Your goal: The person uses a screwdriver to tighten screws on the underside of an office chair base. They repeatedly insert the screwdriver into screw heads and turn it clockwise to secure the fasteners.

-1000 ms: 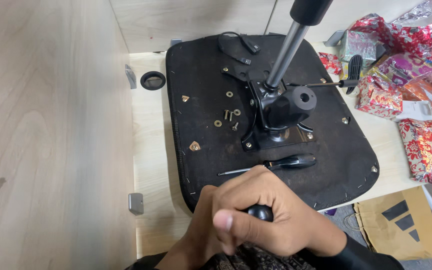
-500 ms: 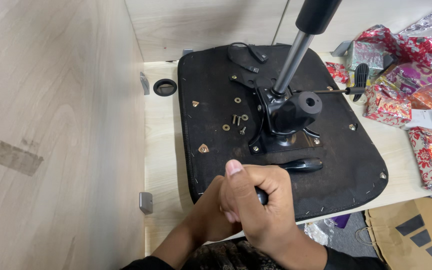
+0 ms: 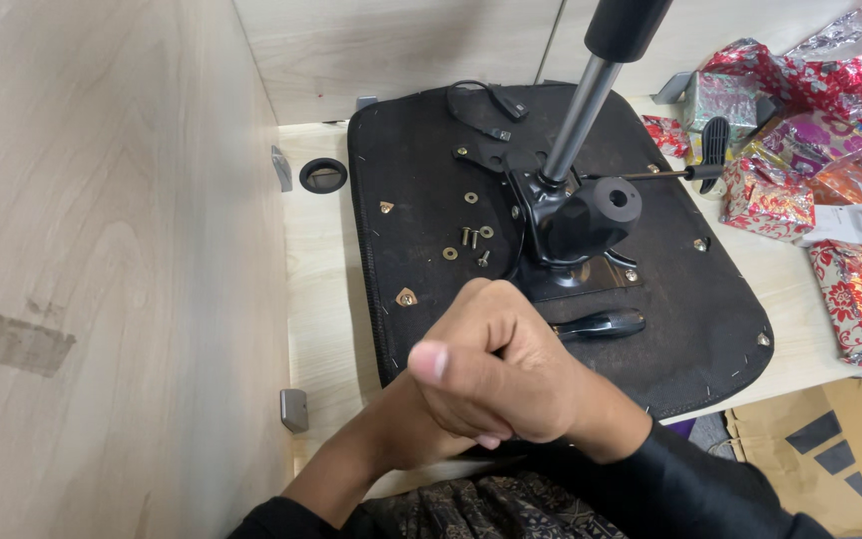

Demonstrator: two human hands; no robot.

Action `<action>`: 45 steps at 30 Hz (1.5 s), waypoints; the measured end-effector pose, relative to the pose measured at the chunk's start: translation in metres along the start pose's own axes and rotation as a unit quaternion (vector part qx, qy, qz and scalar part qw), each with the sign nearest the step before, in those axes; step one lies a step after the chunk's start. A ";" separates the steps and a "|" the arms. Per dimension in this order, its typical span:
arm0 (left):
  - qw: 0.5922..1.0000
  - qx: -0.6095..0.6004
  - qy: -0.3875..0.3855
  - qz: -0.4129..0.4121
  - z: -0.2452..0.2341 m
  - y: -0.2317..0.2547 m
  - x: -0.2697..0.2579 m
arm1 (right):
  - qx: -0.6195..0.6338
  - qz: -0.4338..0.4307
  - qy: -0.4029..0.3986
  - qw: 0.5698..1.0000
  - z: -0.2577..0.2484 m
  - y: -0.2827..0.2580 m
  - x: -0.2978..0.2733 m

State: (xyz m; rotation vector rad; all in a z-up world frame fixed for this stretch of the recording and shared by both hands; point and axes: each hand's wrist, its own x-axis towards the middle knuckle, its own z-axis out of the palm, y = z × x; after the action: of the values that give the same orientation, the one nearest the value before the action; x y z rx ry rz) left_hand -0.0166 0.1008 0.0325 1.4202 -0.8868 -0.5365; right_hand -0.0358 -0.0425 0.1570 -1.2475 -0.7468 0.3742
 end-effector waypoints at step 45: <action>0.955 0.035 0.292 -0.031 0.043 0.045 0.006 | -0.142 -0.131 0.280 0.941 0.015 0.025 -0.007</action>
State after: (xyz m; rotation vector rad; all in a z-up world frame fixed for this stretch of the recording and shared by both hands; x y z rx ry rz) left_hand -0.0553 0.0753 0.0741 1.5567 -0.3879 -0.1109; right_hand -0.0471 -0.0287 0.1333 -1.4114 -0.4705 -0.3145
